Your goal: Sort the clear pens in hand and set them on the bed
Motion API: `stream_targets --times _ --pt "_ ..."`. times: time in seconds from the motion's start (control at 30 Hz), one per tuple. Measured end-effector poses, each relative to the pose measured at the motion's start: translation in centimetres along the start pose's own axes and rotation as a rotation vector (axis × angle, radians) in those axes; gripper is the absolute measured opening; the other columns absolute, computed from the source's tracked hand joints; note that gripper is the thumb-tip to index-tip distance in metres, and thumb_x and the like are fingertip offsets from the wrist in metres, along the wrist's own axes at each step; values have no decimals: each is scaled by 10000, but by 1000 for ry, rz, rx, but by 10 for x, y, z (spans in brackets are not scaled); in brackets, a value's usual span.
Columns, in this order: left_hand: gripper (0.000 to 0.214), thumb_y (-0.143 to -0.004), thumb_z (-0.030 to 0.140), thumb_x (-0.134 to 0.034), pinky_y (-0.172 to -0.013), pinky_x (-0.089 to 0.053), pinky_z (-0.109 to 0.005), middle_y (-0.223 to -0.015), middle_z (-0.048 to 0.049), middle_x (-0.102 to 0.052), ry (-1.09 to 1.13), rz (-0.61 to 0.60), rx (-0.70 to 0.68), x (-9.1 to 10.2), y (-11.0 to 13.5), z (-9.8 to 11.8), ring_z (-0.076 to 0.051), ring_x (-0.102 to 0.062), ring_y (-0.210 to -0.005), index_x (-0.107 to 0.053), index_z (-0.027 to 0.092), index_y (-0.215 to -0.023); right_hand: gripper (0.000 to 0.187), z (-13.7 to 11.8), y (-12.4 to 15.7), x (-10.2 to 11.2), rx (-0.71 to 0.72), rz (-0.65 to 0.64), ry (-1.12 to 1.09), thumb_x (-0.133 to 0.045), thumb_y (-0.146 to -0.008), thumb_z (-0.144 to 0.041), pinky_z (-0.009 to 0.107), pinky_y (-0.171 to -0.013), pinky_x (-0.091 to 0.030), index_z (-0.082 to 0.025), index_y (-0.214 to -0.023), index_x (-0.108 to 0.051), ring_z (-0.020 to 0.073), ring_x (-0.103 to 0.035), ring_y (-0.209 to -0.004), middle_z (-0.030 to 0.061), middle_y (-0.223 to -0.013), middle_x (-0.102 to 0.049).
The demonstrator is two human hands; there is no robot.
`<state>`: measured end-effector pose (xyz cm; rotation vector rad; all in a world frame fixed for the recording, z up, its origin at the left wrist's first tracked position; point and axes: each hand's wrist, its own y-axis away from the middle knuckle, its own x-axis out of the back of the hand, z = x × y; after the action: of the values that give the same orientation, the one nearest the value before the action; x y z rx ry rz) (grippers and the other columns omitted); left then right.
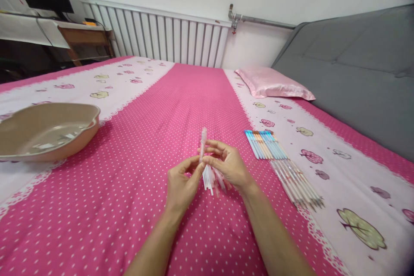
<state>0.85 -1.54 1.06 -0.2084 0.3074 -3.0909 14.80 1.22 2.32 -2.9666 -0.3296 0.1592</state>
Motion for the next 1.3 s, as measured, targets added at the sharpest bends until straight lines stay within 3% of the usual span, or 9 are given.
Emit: stream_targets --times 0.17,0.33,0.43,0.53,0.7,0.77,0.9,1.1,1.3 --pt "256 -811 344 -567 -760 -485 -293 -872 -46 -682 252 4 74 4 -5 -1 -157 -610 -780 -671 193 -991 428 -1 0 3 6 -25 6 -727 -695 -336 391 -920 -460 -197 -1080 -600 198 -602 -1015 90 -1084 -650" --pt "198 -825 318 -542 -959 -395 -281 -1061 -38 -613 298 10 32 5 -9 -4 -172 -520 -1085 -700 217 -888 311 1 3 2 -141 -126 42 -631 -782 -380 312 -756 -486 -189 -1027 -634 151 -637 -818 64 -917 -681" --pt "213 -819 337 -546 -937 -409 -289 -1028 -45 -619 390 -5 71 5 -9 -6 -170 -540 -1051 -686 202 -906 254 -2 6 -2 -153 -214 25 -625 -789 -359 280 -733 -470 -188 -973 -661 131 -629 -785 46 -868 -679" --pt "223 -807 360 -561 -901 -431 -290 -1041 -48 -628 452 -26 77 4 -10 -6 -158 -569 -984 -683 201 -905 231 -8 9 -8 -122 -172 14 -659 -755 -347 269 -724 -463 -181 -914 -671 123 -625 -756 34 -830 -676" --pt "275 -805 396 -553 -898 -437 -286 -1151 -60 -614 397 -63 16 2 -11 -8 -161 -563 -1043 -672 220 -979 287 -8 19 -19 -118 17 16 -687 -694 -369 241 -633 -449 -152 -882 -673 123 -619 -676 35 -738 -672" --pt "313 -819 395 -533 -936 -413 -298 -1179 -63 -601 288 -10 -51 3 -10 -11 -156 -546 -1083 -633 232 -1066 323 -2 26 -17 -116 126 21 -691 -671 -380 243 -597 -446 -135 -881 -667 133 -615 -641 38 -702 -666" --pt "319 -828 367 -511 -1016 -344 -368 -1183 -96 -584 -82 178 -256 16 5 -24 -190 -485 -1159 -621 189 -1067 342 13 59 3 -24 414 98 -651 -683 -388 287 -660 -473 -125 -901 -652 166 -626 -702 69 -801 -683" --pt "397 -867 362 -378 -970 -409 -401 -1081 -131 -632 -533 378 -379 51 51 -38 -223 -544 -1059 -642 112 -1026 337 24 131 43 60 882 396 -560 -722 -378 288 -691 -481 -123 -921 -655 184 -619 -737 70 -815 -681" --pt "473 -856 361 -342 -996 -402 -408 -1183 -178 -583 -856 246 -287 76 95 -39 -271 -500 -1144 -639 59 -1066 349 29 167 68 -38 1106 514 -557 -680 -358 307 -714 -470 -114 -896 -683 210 -627 -706 84 -754 -691"
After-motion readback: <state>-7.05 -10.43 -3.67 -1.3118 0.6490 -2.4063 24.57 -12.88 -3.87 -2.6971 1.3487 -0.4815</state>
